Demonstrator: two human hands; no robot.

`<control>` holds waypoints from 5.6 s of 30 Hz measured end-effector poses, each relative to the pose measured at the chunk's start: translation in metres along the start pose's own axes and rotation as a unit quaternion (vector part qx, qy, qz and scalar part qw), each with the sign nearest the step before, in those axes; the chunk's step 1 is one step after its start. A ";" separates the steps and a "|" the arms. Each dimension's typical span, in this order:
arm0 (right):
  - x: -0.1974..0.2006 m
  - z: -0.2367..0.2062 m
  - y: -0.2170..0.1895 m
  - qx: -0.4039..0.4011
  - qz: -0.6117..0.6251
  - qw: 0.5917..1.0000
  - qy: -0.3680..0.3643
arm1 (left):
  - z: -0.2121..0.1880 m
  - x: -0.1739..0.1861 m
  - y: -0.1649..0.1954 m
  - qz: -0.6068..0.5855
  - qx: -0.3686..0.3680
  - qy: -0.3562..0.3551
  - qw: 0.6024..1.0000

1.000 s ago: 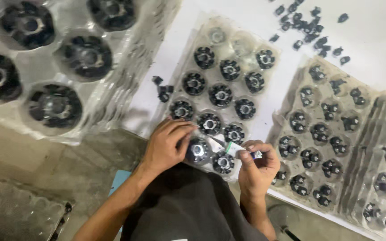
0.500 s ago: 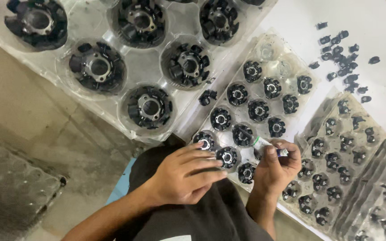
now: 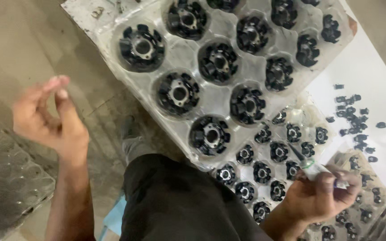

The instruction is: The person picks black plastic rotor components one at a time from molded trays and squeezes adhesive from a small tube onto each part, rotating the part to reach different spots. They occasionally wipe the tube and their hands with a cloth and place the treated parts back into the trays.

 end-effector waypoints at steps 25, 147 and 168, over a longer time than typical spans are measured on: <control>-0.322 -0.091 0.072 -0.067 -0.124 0.975 0.170 | 0.203 -0.163 -0.411 0.214 0.059 -0.337 0.915; 0.384 -0.020 -0.160 -0.336 -0.030 0.898 -0.282 | -0.537 -0.443 0.369 -0.189 0.298 -0.622 0.699; 0.470 -0.029 -0.323 0.375 -0.558 0.720 -0.170 | -0.692 -0.490 0.299 -0.441 0.528 -0.671 0.278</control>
Point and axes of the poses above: each hand's wrist, its own z-axis towards the middle knuckle, its own x-axis out of the back of the hand, y = z × x, the point moved 9 cm from there along z, towards the middle knuckle, and after that the axes turned 8 degrees about x, right-handed, at the moved point
